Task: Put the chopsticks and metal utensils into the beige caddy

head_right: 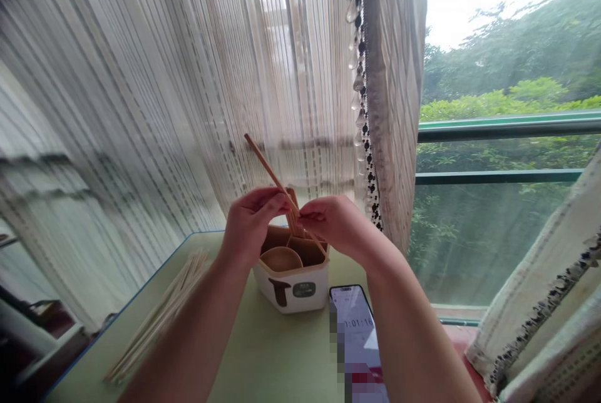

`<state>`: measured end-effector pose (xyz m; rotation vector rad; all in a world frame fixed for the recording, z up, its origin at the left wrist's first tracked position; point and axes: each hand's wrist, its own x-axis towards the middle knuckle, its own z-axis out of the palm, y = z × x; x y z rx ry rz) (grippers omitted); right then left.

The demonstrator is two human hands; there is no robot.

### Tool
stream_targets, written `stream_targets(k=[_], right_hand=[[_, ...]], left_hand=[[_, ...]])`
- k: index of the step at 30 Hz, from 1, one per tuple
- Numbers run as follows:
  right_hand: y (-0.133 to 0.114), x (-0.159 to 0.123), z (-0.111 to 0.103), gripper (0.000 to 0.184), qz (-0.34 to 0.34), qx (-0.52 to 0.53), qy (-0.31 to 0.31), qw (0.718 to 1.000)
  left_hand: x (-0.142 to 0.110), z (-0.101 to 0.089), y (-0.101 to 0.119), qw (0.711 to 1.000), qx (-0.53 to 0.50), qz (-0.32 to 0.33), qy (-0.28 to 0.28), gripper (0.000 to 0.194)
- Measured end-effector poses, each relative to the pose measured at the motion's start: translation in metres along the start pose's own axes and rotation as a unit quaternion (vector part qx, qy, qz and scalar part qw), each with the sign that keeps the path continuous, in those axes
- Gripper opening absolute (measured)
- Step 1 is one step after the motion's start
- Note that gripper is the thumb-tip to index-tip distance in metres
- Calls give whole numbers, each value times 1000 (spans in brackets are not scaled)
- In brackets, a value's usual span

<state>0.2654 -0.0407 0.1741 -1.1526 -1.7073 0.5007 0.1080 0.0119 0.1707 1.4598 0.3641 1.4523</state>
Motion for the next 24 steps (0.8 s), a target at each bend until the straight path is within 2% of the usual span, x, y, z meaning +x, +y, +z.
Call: stream_targets(k=[3,9,13,20,24], right_hand=[[-2,-2,2,11,-13,-2,14,1000],[-5,-1,5,13,-11,-10,32,999],[3,6,7,13,-16,5,46,999],[18,15,15,14,-31,-8,15,999],[25,17,19,14,-12,17,-2,1000]], left_hand=[[-2,3,0,999,14,41,-12,24],[-4,4,1,994,44,99,10,20],[-4,5,1,992,60,110,17,17],[0,2,-1,991,76,111,16,17],[1,-1,-4,991,81,108,20,17]])
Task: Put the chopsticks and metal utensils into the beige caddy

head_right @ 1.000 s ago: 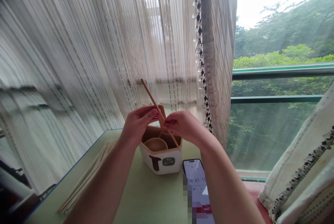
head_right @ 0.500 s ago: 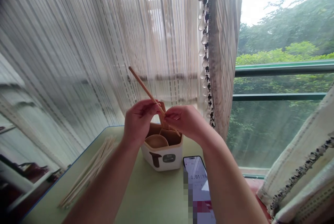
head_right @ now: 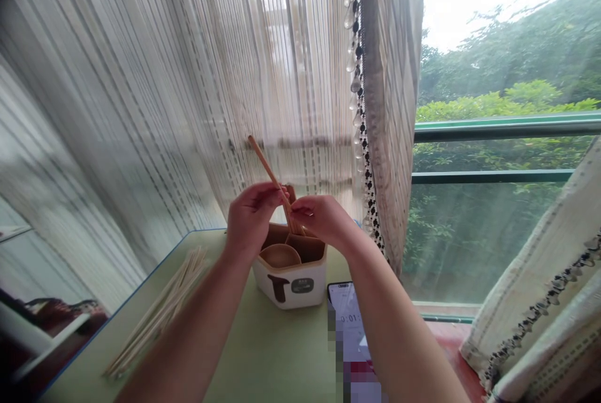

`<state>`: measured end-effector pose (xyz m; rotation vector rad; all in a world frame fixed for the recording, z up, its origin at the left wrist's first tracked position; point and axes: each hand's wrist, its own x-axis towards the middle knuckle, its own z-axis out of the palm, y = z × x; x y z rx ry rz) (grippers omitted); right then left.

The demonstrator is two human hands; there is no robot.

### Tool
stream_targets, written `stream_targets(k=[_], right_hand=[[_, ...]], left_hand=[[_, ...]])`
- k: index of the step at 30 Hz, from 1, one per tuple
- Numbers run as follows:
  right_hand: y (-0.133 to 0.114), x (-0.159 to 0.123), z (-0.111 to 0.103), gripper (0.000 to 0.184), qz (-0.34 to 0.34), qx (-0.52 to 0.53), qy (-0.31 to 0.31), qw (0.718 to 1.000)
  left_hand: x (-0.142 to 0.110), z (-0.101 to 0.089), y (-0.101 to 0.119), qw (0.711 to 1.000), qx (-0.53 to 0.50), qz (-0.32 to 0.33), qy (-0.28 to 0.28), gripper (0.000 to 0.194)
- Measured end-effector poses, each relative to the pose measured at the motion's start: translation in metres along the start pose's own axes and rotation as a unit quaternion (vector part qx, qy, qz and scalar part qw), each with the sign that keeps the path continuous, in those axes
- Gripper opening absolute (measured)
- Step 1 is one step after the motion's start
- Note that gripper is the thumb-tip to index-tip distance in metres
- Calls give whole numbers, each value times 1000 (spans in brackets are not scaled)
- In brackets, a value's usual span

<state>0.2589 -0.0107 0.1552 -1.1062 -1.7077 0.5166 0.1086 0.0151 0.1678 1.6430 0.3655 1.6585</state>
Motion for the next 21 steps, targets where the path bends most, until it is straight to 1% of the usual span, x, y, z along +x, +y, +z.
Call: stream_targets(k=[3,5,10,13,16,19,21], right_hand=[[4,1,0,15,27,27,-22,999],[5,1,-1,16,35,31,-25,999],[2,0,-3,19,18,-5,-8,1000],[-2,0,-5,18,8,-35,-8,999],[-7,-1,-5,15,-17,-112,-4,994],[-11,-1,-5,15,-35,-230,6,973],[-12,-1,-5,15,-31,-269,1,963]], left_hand=[[-1,0,-1,1000,5,2,1,20],[-1,-1,-2,1000,12,-3,-5,21],[1,-2,-7,1000,6,-15,-2,24],[1,-3,-9,1000,15,-10,-14,25],[1,-3,-10,998,39,0,-39,24],[2,-2,-16,997,53,4,-53,22],[3,-2,-22,997,51,-4,-53,22]])
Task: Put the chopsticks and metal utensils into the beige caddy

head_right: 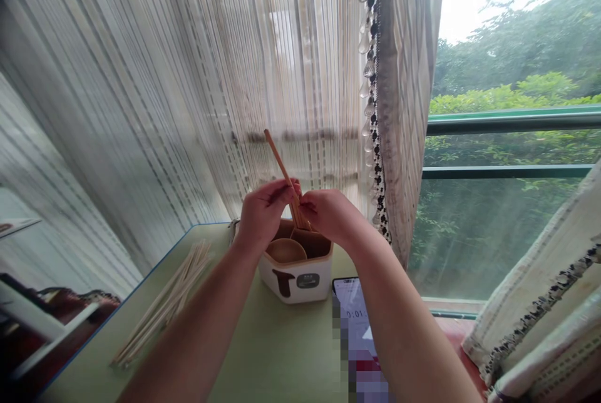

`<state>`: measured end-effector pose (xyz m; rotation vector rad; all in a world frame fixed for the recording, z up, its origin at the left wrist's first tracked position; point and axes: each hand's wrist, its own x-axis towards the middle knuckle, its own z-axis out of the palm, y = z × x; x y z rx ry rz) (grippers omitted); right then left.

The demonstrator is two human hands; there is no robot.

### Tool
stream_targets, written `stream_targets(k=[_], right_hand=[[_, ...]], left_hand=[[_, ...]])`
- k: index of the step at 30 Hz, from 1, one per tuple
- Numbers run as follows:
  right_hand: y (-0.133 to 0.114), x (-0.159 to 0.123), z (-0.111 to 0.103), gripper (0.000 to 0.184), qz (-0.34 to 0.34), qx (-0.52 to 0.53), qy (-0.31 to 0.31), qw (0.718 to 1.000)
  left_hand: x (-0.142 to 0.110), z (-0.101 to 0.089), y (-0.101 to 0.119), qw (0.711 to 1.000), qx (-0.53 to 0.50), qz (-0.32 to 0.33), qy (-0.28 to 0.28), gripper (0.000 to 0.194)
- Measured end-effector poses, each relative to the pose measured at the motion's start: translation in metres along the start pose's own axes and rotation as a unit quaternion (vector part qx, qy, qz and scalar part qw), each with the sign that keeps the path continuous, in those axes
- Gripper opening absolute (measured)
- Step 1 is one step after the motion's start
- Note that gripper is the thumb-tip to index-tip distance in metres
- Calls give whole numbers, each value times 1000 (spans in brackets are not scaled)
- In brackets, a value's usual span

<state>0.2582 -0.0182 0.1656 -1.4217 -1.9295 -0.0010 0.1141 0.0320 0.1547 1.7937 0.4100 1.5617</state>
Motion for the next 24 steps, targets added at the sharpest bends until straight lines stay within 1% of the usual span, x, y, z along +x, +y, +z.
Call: stream_targets(k=[1,3,6,8,10,11,14,17,21,24], right_hand=[[1,0,0,15,1,3,-5,1000],[5,1,3,15,0,42,-11,999],[12,3,8,16,-6,83,4,997],[14,4,10,16,-6,68,16,998],[12,3,9,16,-5,43,14,999],[10,3,7,16,-7,31,11,999],[-1,0,-1,17,-14,-24,0,1000],[-9,-2,-7,21,-5,-78,-14,997],[-3,-1,-5,23,10,-46,-25,999],[6,0,-2,23,5,-5,-38,999]], left_hand=[[1,0,-3,1000,-3,-7,2,23],[2,0,-9,1000,-10,-21,5,24],[3,-1,-13,999,-19,-34,7,26],[3,-2,-11,999,-24,-36,21,27],[3,-2,-9,998,-31,-32,37,27],[2,-2,-7,998,-34,-30,36,27],[2,-1,-6,1000,-19,-22,-1,23],[1,0,-8,999,29,-10,-25,19],[-1,0,-9,996,76,-10,-40,17],[-2,1,-4,997,70,-13,-23,19]])
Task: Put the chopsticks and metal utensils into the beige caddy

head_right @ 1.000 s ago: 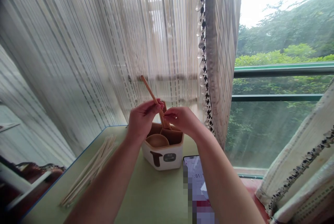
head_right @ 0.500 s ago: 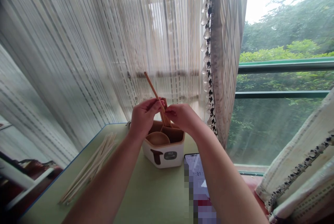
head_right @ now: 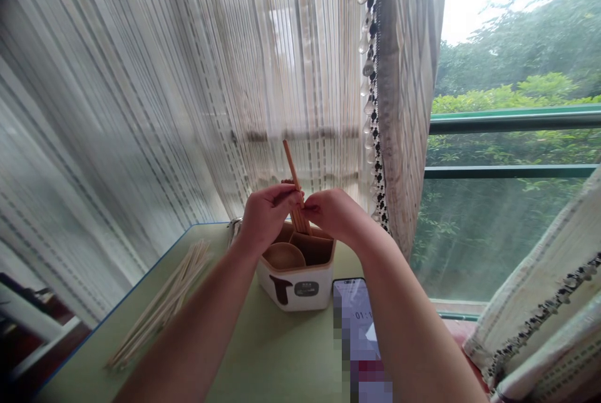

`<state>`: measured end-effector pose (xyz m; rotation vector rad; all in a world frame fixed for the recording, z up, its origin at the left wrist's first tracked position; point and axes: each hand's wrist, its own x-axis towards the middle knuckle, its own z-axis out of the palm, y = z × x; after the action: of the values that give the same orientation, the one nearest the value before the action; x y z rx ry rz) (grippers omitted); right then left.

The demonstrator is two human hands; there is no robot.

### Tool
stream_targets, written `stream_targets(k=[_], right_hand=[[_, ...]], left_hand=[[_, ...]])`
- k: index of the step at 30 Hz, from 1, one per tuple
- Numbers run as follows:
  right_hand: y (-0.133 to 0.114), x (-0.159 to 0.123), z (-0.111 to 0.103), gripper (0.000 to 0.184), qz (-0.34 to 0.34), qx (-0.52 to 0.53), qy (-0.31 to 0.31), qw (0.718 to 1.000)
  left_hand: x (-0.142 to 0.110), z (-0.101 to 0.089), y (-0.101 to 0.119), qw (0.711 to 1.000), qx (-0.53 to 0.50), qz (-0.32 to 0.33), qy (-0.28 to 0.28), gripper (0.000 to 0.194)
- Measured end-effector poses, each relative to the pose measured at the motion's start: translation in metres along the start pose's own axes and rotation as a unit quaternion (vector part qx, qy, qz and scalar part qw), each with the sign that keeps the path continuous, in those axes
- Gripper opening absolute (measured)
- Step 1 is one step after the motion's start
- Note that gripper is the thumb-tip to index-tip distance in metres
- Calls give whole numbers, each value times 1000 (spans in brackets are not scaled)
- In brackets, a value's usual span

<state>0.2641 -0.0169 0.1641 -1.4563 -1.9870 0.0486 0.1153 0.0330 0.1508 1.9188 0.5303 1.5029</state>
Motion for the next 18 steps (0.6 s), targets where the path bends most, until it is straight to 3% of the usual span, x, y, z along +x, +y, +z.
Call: stream_targets(k=[8,18], right_hand=[[-1,-3,-1,22,4,55,-17,998],[-7,-4,-5,24,25,-19,-30,999]], left_hand=[[1,-2,4,999,-31,1,21,20],[-4,3,7,998,-45,-11,37,22]])
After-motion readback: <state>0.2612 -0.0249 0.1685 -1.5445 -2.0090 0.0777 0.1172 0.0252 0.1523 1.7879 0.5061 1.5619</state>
